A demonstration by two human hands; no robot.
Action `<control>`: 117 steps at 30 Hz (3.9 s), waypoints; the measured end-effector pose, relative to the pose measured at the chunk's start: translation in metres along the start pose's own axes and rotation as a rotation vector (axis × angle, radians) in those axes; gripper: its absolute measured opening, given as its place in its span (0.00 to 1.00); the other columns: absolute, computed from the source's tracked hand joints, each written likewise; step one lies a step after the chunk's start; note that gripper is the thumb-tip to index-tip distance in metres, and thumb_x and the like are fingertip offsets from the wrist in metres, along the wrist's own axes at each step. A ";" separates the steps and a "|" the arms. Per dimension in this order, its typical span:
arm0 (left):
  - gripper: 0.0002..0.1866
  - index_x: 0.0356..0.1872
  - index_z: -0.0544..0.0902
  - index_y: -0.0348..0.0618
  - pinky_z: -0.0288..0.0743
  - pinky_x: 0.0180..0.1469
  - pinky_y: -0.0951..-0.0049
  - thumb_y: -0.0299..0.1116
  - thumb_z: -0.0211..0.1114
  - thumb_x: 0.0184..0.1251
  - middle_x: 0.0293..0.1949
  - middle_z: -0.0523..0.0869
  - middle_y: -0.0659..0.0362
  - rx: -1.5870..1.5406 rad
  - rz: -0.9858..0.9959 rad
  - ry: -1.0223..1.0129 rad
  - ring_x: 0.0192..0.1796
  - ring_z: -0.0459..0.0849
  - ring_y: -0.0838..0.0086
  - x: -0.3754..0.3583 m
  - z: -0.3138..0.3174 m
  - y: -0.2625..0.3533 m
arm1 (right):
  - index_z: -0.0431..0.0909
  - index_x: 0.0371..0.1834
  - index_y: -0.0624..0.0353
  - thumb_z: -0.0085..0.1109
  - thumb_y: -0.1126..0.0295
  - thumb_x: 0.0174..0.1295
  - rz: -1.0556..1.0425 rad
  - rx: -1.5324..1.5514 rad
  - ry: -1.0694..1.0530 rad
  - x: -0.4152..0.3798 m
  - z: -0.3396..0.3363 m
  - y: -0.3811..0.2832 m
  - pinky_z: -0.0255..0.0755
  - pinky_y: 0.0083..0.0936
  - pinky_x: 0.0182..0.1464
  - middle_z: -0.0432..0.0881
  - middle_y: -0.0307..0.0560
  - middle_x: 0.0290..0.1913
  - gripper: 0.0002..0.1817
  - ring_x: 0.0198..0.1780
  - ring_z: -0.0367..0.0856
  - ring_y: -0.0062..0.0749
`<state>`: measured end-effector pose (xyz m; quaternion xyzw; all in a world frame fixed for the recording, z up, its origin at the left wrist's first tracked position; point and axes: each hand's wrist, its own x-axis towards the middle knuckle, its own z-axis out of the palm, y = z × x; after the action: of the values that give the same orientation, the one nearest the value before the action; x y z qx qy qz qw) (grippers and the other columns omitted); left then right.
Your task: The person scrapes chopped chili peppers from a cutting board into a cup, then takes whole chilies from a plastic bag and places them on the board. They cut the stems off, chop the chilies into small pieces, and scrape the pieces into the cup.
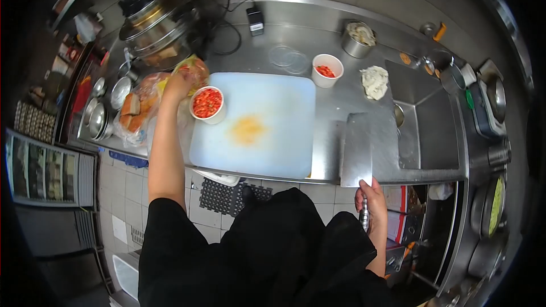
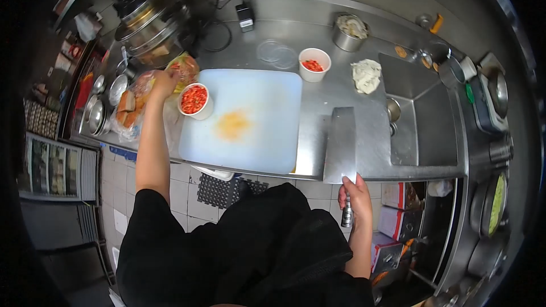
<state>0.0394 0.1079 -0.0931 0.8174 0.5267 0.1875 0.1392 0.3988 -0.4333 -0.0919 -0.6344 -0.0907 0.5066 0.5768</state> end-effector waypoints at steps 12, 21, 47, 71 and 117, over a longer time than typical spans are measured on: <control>0.14 0.32 0.84 0.30 0.79 0.22 0.65 0.31 0.55 0.66 0.21 0.85 0.47 -0.381 -0.197 -0.320 0.20 0.85 0.64 -0.015 0.011 0.027 | 0.68 0.36 0.62 0.51 0.61 0.71 -0.063 -0.870 0.067 0.028 0.129 0.002 0.70 0.30 0.21 0.77 0.45 0.19 0.14 0.16 0.75 0.29; 0.17 0.37 0.87 0.30 0.81 0.48 0.56 0.31 0.52 0.64 0.34 0.88 0.40 -0.279 -0.188 -0.227 0.43 0.89 0.50 0.131 0.100 0.076 | 0.69 0.36 0.62 0.53 0.62 0.70 -0.511 -1.278 0.402 0.032 0.136 0.058 0.72 0.38 0.24 0.78 0.54 0.20 0.13 0.18 0.79 0.41; 0.17 0.51 0.82 0.35 0.76 0.50 0.71 0.34 0.64 0.65 0.43 0.87 0.53 -0.341 -0.309 0.144 0.46 0.85 0.68 -0.188 -0.066 -0.076 | 0.76 0.63 0.44 0.65 0.71 0.56 -0.668 -1.406 0.037 0.125 0.182 0.002 0.74 0.38 0.47 0.77 0.50 0.41 0.28 0.44 0.80 0.45; 0.20 0.54 0.78 0.39 0.75 0.47 0.71 0.31 0.65 0.59 0.41 0.84 0.56 -0.626 -0.065 -0.153 0.43 0.82 0.70 -0.126 -0.092 -0.152 | 0.77 0.34 0.59 0.59 0.66 0.60 -0.757 -1.170 -0.125 0.108 0.480 0.049 0.75 0.40 0.37 0.81 0.51 0.27 0.08 0.33 0.82 0.49; 0.10 0.40 0.82 0.43 0.78 0.44 0.53 0.36 0.60 0.64 0.38 0.86 0.49 0.049 0.118 -0.290 0.41 0.85 0.52 -0.167 -0.053 -0.088 | 0.74 0.56 0.54 0.54 0.73 0.58 -0.858 -1.369 -0.311 0.175 0.530 0.037 0.76 0.49 0.45 0.84 0.62 0.42 0.20 0.42 0.84 0.56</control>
<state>-0.1187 -0.0068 -0.1101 0.8685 0.4567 0.0624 0.1825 0.0676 0.0161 -0.1222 -0.6784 -0.6931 0.1569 0.1866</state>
